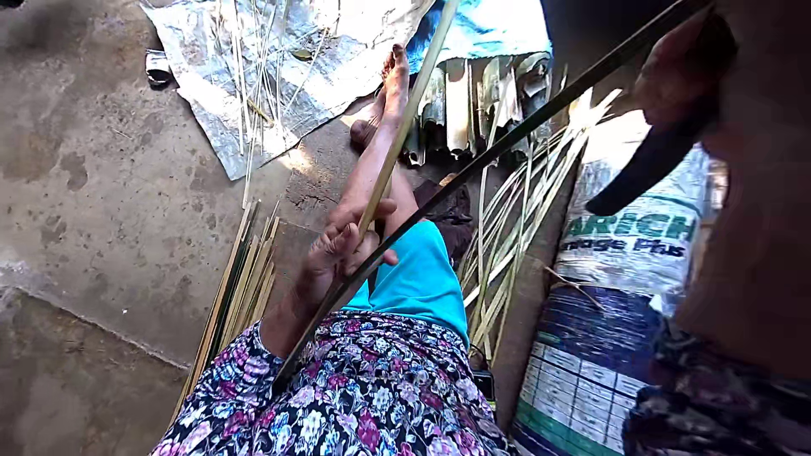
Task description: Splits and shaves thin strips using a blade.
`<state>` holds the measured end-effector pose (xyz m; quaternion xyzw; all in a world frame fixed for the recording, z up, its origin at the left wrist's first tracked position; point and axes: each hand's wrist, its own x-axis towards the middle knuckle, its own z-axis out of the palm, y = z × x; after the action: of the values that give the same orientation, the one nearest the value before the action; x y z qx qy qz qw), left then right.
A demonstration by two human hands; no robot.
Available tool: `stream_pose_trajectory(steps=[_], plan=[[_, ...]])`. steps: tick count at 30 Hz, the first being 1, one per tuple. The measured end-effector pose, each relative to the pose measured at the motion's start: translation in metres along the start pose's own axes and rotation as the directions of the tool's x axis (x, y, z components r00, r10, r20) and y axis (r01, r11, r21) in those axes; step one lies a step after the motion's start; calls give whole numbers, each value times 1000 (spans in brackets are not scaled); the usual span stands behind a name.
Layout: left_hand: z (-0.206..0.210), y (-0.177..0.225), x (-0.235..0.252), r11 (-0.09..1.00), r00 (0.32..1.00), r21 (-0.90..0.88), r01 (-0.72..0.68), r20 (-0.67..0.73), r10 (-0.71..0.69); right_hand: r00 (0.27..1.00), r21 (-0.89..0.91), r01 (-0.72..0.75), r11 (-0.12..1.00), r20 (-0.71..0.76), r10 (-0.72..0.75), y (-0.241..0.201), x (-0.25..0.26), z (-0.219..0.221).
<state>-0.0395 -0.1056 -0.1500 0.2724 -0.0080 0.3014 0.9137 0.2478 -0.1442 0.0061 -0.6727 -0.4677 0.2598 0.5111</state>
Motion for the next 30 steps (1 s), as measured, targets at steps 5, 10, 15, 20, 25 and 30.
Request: stream_pose_trajectory(steps=[5,10,15,20,25,30], plan=[[-4,13,29,999,1000,-44,-25,-10,24,979,15,195,981,51,-195,-8,-1,22],[-27,17,42,985,993,-137,-105,-71,96,928,34,370,928,38,-371,37,-70,100],[-54,29,53,977,967,-86,-193,-187,174,918,-51,377,925,157,-365,88,-143,168],[-67,34,65,967,925,-33,-253,-300,232,869,-96,465,880,238,-433,98,-177,196],[-34,29,53,965,977,240,-110,-153,149,944,30,307,951,114,-309,96,-142,176],[0,14,25,973,998,232,11,-63,3,939,22,341,940,37,-342,59,-87,118]])
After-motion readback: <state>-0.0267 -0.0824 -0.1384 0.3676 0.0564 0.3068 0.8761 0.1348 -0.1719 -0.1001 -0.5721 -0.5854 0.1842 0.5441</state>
